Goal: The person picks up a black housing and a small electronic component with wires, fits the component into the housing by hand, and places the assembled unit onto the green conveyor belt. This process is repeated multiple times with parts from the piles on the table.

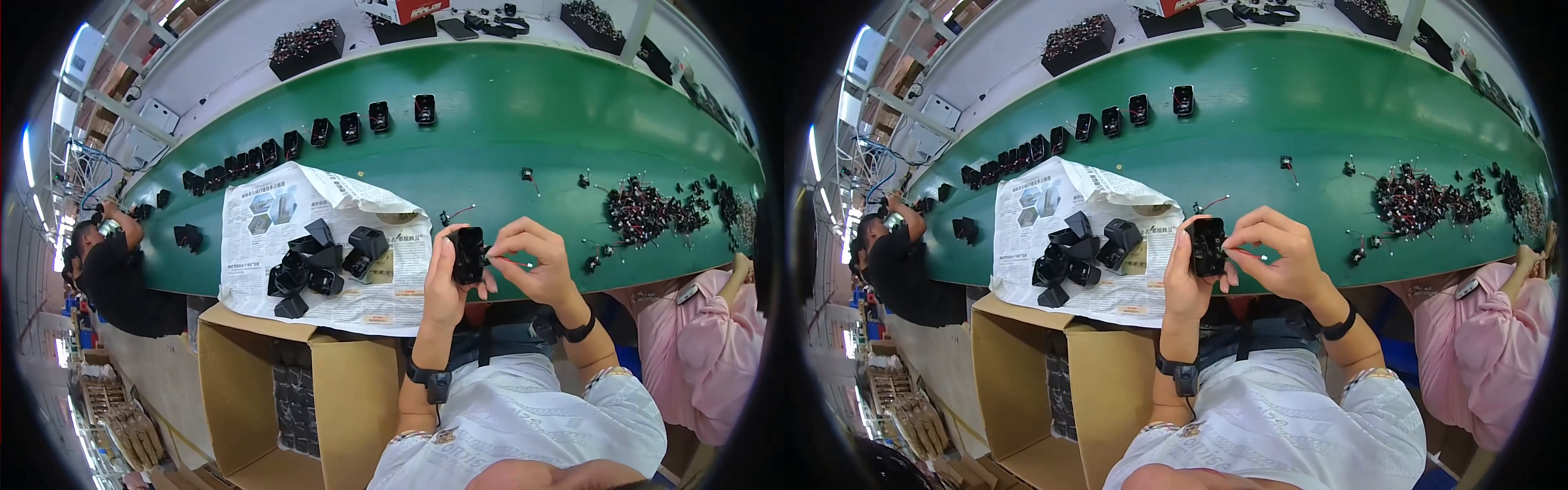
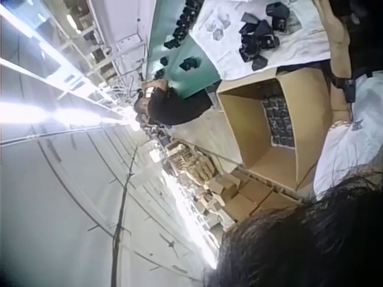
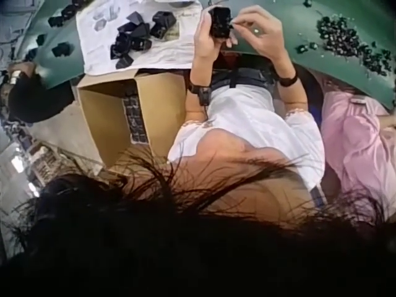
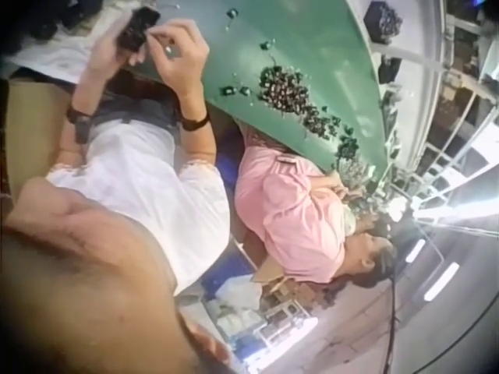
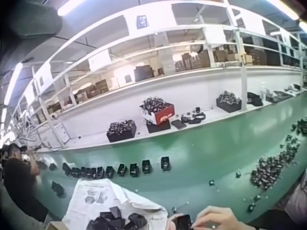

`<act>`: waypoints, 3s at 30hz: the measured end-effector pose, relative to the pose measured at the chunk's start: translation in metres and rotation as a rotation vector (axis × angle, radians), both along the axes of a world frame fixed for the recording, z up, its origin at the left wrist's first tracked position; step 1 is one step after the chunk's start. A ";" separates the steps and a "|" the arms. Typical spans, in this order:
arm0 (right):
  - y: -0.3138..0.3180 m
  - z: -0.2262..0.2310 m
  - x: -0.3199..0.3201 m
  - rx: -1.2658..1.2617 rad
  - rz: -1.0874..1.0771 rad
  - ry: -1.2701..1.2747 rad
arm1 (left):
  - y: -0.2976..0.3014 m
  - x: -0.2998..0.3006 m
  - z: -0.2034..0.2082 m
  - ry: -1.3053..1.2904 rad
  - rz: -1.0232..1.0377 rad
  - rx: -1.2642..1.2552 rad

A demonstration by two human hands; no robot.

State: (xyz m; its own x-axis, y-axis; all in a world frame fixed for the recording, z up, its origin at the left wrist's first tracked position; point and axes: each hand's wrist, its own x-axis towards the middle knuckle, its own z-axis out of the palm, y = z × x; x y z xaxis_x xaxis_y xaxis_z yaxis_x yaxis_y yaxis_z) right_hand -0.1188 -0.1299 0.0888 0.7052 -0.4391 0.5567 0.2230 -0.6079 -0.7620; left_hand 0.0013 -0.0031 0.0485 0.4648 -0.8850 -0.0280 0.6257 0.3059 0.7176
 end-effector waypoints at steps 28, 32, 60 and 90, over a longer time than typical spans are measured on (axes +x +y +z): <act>0.015 0.000 0.002 0.244 -0.083 0.093 | -0.002 -0.017 -0.021 -0.559 0.369 -0.104; 0.020 -0.004 -0.002 0.222 -0.158 0.108 | -0.007 -0.028 -0.032 -0.747 0.465 -0.053; -0.011 0.016 0.004 -0.710 0.151 0.097 | 0.001 0.011 -0.026 -0.422 0.087 0.063; -0.236 -0.074 0.190 -0.546 -0.158 0.586 | 0.055 0.108 -0.020 -1.583 0.704 0.882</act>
